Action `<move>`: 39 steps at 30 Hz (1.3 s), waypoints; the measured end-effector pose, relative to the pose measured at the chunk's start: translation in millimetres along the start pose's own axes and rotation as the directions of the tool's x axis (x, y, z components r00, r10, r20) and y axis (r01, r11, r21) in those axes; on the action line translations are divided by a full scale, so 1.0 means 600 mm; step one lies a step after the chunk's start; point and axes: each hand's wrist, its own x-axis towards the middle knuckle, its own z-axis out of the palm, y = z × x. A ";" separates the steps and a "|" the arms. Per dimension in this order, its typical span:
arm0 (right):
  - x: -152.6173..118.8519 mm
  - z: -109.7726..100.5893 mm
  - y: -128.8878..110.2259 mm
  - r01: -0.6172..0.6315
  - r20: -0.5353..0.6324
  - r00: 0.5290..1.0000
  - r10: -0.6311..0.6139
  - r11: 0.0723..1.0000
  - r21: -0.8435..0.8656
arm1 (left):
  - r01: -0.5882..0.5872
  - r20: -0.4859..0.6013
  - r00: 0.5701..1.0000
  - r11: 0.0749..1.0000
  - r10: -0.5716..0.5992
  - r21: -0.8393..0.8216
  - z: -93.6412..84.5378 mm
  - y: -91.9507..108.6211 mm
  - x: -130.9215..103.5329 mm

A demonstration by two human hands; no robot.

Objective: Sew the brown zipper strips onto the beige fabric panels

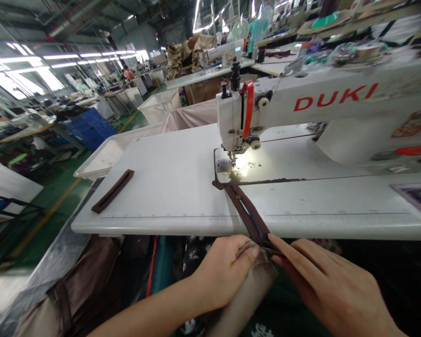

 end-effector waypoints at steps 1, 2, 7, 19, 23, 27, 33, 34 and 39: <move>-0.002 0.002 -0.001 -0.011 -0.004 1.000 0.011 1.000 -0.001 | -0.003 0.005 1.000 1.000 0.003 -0.004 0.000 0.000 0.000; -0.004 0.005 -0.001 -0.018 -0.009 1.000 0.018 1.000 -0.006 | -0.006 0.009 1.000 1.000 0.006 -0.013 0.000 0.000 0.000; -0.013 0.014 0.002 0.039 0.029 0.999 -0.038 0.998 -0.044 | -0.012 0.018 1.000 0.998 0.014 -0.067 0.001 -0.002 0.002; 0.006 0.006 0.001 -0.411 0.095 0.908 0.407 0.827 0.383 | -0.040 0.041 0.998 0.978 0.049 -0.204 0.010 -0.010 -0.003; 0.025 0.006 -0.004 -0.720 0.484 0.669 0.564 0.332 0.609 | -0.056 0.094 0.993 0.986 0.071 -0.156 0.011 0.007 -0.008; 0.037 0.020 0.001 -0.772 0.742 0.526 0.417 -0.132 0.622 | -0.092 0.170 0.981 0.995 0.098 -0.041 0.014 0.009 -0.013; 0.043 0.032 -0.002 -0.608 0.636 0.515 0.575 -0.278 0.744 | -0.124 0.029 0.992 0.987 0.121 0.098 0.015 -0.011 -0.010; 0.046 0.033 -0.006 -0.582 0.607 0.506 0.613 -0.277 0.765 | -0.130 -0.003 0.991 0.987 0.131 0.093 0.016 -0.014 -0.008; 0.057 0.047 -0.007 -0.621 0.503 0.548 0.668 -0.077 0.780 | -0.098 -0.034 0.994 0.986 0.104 0.133 0.015 -0.023 0.007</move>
